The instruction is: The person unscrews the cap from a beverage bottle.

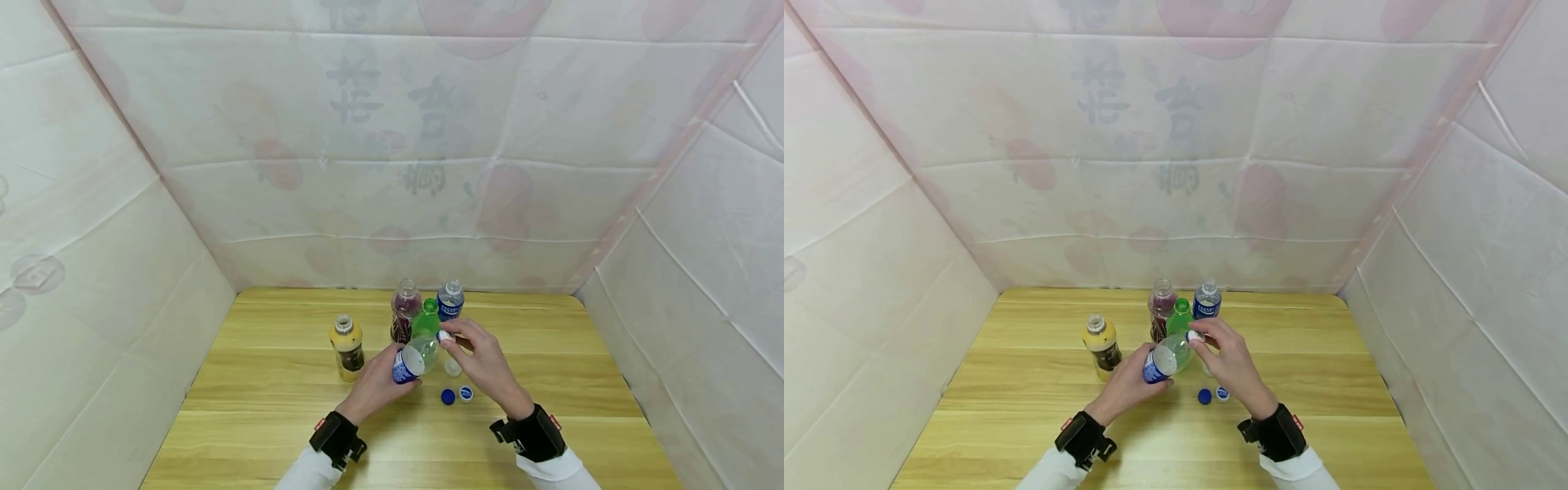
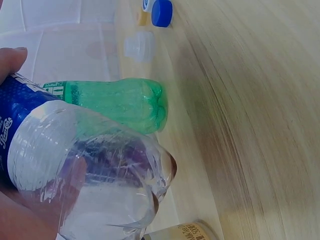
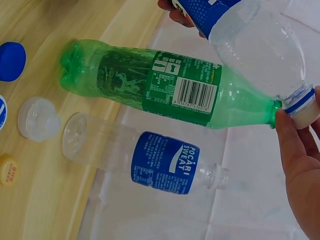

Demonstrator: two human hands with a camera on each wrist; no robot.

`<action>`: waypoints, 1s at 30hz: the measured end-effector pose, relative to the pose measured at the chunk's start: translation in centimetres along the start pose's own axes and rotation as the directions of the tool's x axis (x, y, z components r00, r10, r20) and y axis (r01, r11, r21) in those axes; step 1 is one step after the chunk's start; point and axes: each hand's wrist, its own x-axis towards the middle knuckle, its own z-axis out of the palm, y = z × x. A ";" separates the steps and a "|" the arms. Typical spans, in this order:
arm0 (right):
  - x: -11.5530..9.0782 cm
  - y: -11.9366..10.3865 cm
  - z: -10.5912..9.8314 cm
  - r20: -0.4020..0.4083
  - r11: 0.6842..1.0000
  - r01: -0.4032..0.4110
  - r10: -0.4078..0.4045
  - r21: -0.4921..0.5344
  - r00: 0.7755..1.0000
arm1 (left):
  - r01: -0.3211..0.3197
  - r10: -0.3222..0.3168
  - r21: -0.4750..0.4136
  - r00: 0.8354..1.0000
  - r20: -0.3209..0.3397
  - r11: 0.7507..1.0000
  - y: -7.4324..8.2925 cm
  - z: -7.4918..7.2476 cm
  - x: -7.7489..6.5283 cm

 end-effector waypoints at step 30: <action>1.0 -0.6 -0.2 -0.181 0.974 -0.144 0.112 -0.176 0.977 | -0.014 0.014 0.005 1.000 -0.020 1.000 0.4 0.1 0.4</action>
